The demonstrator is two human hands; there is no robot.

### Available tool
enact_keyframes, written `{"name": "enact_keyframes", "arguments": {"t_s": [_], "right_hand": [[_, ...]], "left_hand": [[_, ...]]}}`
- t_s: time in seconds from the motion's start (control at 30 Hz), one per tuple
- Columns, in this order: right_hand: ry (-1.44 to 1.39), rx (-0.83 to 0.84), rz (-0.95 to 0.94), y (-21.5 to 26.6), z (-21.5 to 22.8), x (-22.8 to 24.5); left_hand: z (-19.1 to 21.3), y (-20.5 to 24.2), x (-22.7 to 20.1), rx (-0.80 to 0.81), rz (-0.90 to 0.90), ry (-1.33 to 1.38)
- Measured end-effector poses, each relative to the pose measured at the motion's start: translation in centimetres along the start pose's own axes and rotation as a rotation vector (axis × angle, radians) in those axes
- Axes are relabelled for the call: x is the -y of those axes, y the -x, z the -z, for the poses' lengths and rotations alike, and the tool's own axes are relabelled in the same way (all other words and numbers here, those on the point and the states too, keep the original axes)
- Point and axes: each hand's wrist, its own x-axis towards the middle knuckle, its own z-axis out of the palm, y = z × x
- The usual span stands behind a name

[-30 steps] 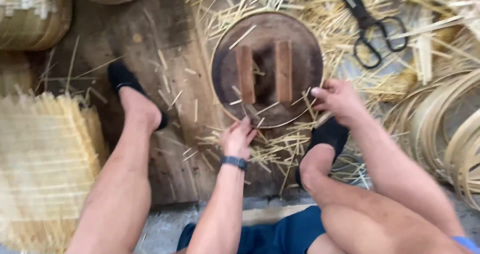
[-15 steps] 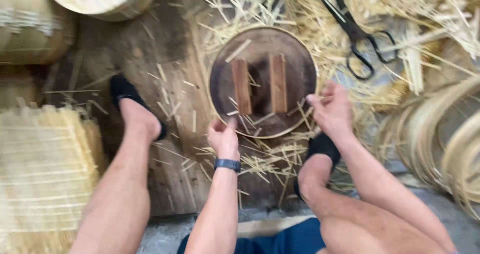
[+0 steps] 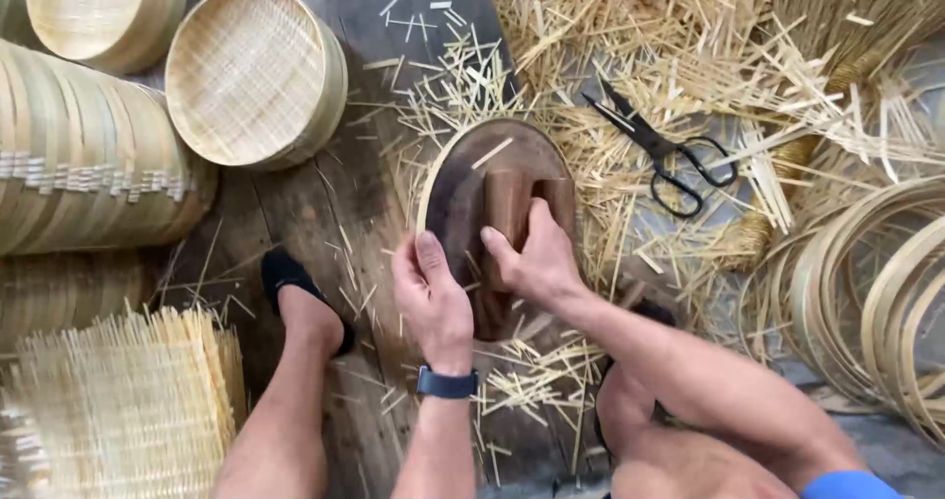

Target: Assembling, pressing, and trimming bamboo steamer baskets using wooden forms and scissors.

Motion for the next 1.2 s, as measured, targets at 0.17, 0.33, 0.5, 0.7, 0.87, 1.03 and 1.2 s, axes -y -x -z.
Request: {"name": "enact_keyframes", "arguments": {"t_s": [0.17, 0.33, 0.5, 0.7, 0.87, 1.03, 1.2], "right_hand": [[-0.644, 0.06, -0.06, 2.2, 1.1, 0.0], [-0.635, 0.132, -0.19, 2.5, 1.8, -0.7], [-0.763, 0.201, -0.107, 2.7, 2.5, -2.1], [-1.003, 0.241, -0.261, 4.7, 5.1, -9.1], [-1.23, 0.392, -0.124, 6.8, 8.1, -18.7], [-1.03, 0.381, -0.129, 8.3, 0.5, -28.5], [-0.98, 0.413, -0.189, 6.3, -0.3, -21.1]], "left_hand": [[1.7, -0.1, -5.1, 0.241, -0.443, -0.288], [1.2, -1.6, -5.7, 0.364, -0.699, -0.479], [1.3, -1.8, -5.7, 0.419, -0.77, -0.445], [0.4, -1.1, -5.4, 0.46, -0.737, -0.425], [1.8, -7.1, -2.8, 0.295, -0.867, -0.411], [7.9, -14.4, -1.3, 0.092, -0.832, -0.477], [7.9, -17.1, -0.8, 0.09, -0.252, -0.37]]}}
